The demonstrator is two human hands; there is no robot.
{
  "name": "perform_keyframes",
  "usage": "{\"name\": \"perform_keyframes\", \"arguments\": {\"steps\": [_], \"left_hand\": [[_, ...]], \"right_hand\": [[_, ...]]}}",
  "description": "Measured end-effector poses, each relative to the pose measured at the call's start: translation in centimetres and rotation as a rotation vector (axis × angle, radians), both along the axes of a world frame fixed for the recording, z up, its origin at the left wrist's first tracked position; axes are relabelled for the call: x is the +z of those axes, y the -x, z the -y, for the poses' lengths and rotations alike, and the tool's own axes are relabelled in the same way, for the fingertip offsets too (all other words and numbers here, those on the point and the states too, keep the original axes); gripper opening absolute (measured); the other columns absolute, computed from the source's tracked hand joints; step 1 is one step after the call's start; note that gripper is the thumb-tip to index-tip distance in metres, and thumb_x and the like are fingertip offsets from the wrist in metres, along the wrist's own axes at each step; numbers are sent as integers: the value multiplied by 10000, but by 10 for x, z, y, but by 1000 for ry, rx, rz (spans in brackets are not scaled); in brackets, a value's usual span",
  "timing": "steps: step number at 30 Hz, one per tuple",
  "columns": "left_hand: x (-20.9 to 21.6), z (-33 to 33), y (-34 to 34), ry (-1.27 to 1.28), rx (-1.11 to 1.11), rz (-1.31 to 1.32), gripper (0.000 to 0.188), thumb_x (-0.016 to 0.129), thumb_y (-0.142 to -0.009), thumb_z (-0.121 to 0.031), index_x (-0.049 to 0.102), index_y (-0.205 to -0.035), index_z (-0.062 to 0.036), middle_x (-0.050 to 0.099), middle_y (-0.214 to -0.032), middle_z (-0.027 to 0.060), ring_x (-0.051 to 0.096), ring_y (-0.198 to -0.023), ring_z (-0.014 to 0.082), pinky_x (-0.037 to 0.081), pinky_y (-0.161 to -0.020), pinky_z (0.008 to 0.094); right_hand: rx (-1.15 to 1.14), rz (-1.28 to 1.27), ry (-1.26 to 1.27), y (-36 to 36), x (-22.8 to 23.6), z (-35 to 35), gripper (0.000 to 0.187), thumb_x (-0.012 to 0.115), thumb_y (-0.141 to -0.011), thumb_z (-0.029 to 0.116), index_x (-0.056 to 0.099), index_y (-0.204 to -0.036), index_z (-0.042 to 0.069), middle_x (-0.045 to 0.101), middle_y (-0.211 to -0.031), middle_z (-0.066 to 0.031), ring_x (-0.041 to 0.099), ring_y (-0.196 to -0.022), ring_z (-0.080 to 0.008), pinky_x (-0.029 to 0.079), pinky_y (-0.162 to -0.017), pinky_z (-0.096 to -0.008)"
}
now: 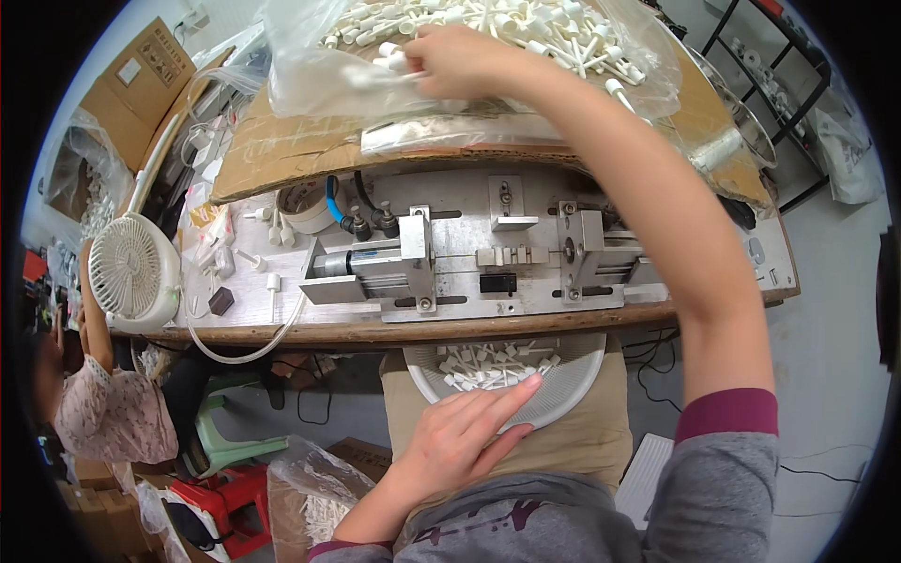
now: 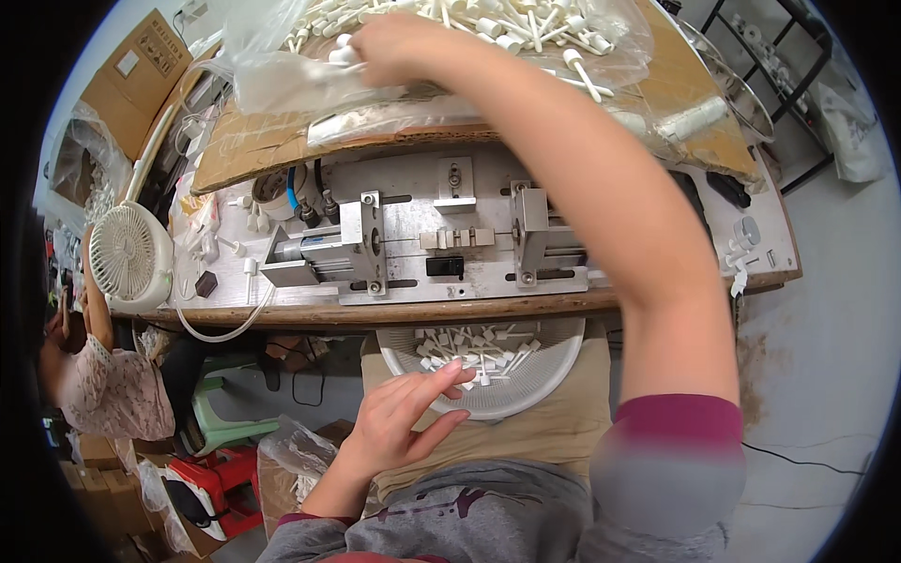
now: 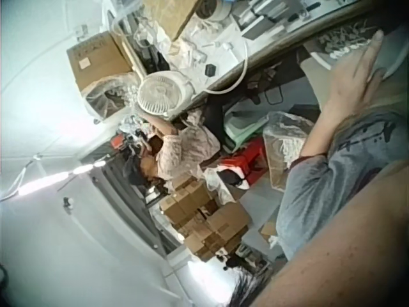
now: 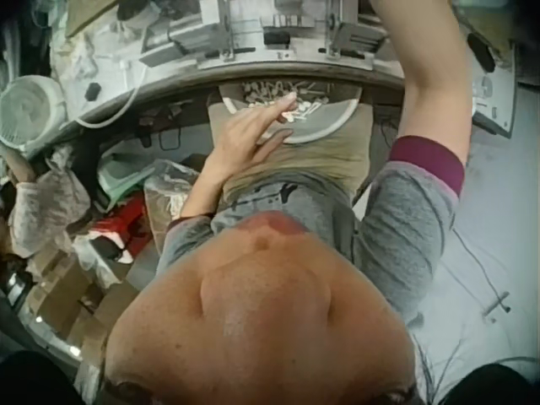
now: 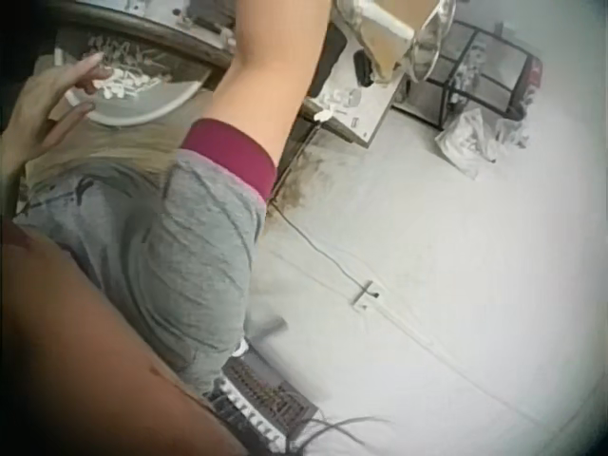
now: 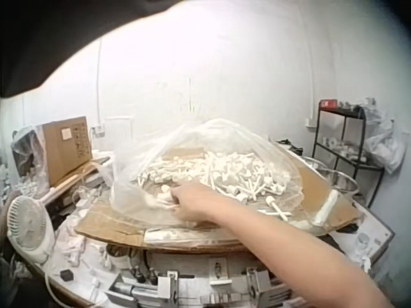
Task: Assembling small white plastic pump or sprayer components using a benchtop pneumatic assembly press.
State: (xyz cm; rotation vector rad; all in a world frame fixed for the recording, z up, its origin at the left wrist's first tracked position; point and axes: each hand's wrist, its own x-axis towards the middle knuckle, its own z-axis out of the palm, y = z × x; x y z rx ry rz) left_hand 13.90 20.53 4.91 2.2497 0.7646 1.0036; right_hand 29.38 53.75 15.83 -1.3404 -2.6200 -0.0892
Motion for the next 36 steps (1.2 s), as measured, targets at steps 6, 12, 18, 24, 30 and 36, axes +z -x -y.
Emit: {"name": "perform_keyframes", "arguments": {"steps": [6, 12, 18, 24, 30, 36], "left_hand": [[45, -44, 5, -231, -1, 86, 527, 800, -757, -63, 647, -1258, -6, 731, -1094, 128, 707, -867, 234, 552, -726, 324], [101, -170, -13, -562, 433, 147, 296, 688, -908, -103, 668, -1197, -45, 693, -1175, 131, 634, -1109, 268, 479, -961, 359], [84, -270, 16, -575, 750, -472, 452, 636, -947, -296, 592, -1332, -63, 677, -1204, 182, 617, -1145, 364, 468, -987, 424], [111, -238, 25, -188, 580, -482, 411, 629, -939, -287, 644, -1253, -22, 682, -1186, 199, 629, -1136, 349, 479, -983, 424], [104, -224, 37, -331, 548, -467, 394, 653, -935, -227, 637, -1302, -85, 697, -1092, 159, 659, -958, 323, 495, -900, 384], [117, -202, 46, -337, 529, -497, 344, 670, -914, -128, 672, -1257, -92, 683, -1032, 137, 645, -827, 255, 510, -807, 363]], "right_hand": [[130, -95, 203, -62, 31, 43, 281, 644, -808, 44, 703, -1076, 102, 649, -1220, -87, 597, -1183, -283, 463, -1036, -451], [195, -125, -183, -90, 15, 71, 330, 741, -840, 177, 684, -1158, 114, 610, -1337, -69, 581, -1232, -286, 464, -1063, -412], [-100, -231, -104, -102, 15, 110, 300, 717, -882, 265, 678, -1134, 108, 691, -1090, -146, 676, -978, -302, 529, -880, -404], [-88, -325, -146, -129, 3, 109, 288, 730, -878, 242, 674, -1121, 96, 703, -1019, -95, 623, -812, -219, 519, -758, -357], [-28, -238, -273, -121, 6, 112, 284, 730, -862, 296, 699, -1067, 103, 695, -973, -98, 661, -891, -277, 528, -814, -392], [-300, -248, -172, -121, 15, 126, 381, 726, -838, 408, 721, -1001, 63, 708, -890, -130, 682, -853, -312, 541, -791, -401]]}}
